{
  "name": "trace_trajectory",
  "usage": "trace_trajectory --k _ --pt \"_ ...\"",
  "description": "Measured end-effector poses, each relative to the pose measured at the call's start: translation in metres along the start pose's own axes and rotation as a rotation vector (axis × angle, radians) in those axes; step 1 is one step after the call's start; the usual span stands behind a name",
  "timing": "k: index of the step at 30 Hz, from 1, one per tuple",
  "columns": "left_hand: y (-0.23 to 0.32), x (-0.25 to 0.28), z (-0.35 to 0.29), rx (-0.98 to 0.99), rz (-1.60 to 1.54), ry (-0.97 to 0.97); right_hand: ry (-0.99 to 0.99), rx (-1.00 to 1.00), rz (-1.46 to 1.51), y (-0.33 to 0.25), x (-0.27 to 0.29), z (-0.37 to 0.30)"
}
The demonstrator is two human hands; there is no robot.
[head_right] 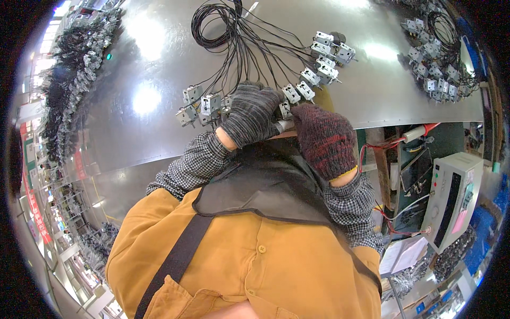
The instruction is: Manually connecting a series of wire harnesses to components mounted on a board.
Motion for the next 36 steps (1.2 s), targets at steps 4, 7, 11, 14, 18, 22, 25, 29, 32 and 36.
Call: trace_trajectory --k 4,7,11,14,18,22,25,29,32,36 --pt "0.000 0.001 0.003 -0.023 0.028 -0.015 0.050 -0.018 0.071 0.001 0.000 -0.001" --pt "0.003 0.004 0.004 -0.019 0.027 -0.020 0.068 -0.033 0.096 0.000 0.000 -0.001" --pt "0.002 0.002 0.005 -0.004 0.038 -0.056 0.045 -0.060 0.104 0.002 0.001 -0.001" --pt "-0.008 -0.001 -0.003 0.029 -0.033 -0.074 0.079 -0.042 0.207 0.004 0.001 -0.002" --pt "-0.011 0.017 -0.027 0.040 -0.062 0.043 0.028 -0.119 0.478 0.012 -0.007 -0.007" --pt "-0.018 0.016 -0.041 0.003 0.116 0.048 -0.129 -0.053 0.717 -0.001 -0.034 -0.011" --pt "-0.020 0.020 -0.041 -0.064 0.122 0.012 -0.122 0.000 0.654 -0.001 -0.046 -0.012" --pt "-0.044 0.021 -0.039 0.036 -0.245 0.140 -0.081 -0.075 0.447 0.021 -0.036 -0.012" --pt "-0.043 0.016 -0.029 0.074 -0.466 0.010 0.001 -0.107 0.307 0.037 -0.029 -0.010" --pt "-0.046 0.012 -0.016 0.011 -0.372 -0.063 0.108 -0.153 0.206 0.043 -0.019 -0.003"
Point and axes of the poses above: each hand's wrist, its own z-axis towards the middle knuckle, its own x-axis out of the back of the hand, y = z × x, the point moved 6 cm from there along z, towards the middle knuckle, and after that the axes turned 1 degree about x, right-handed, at the moved point
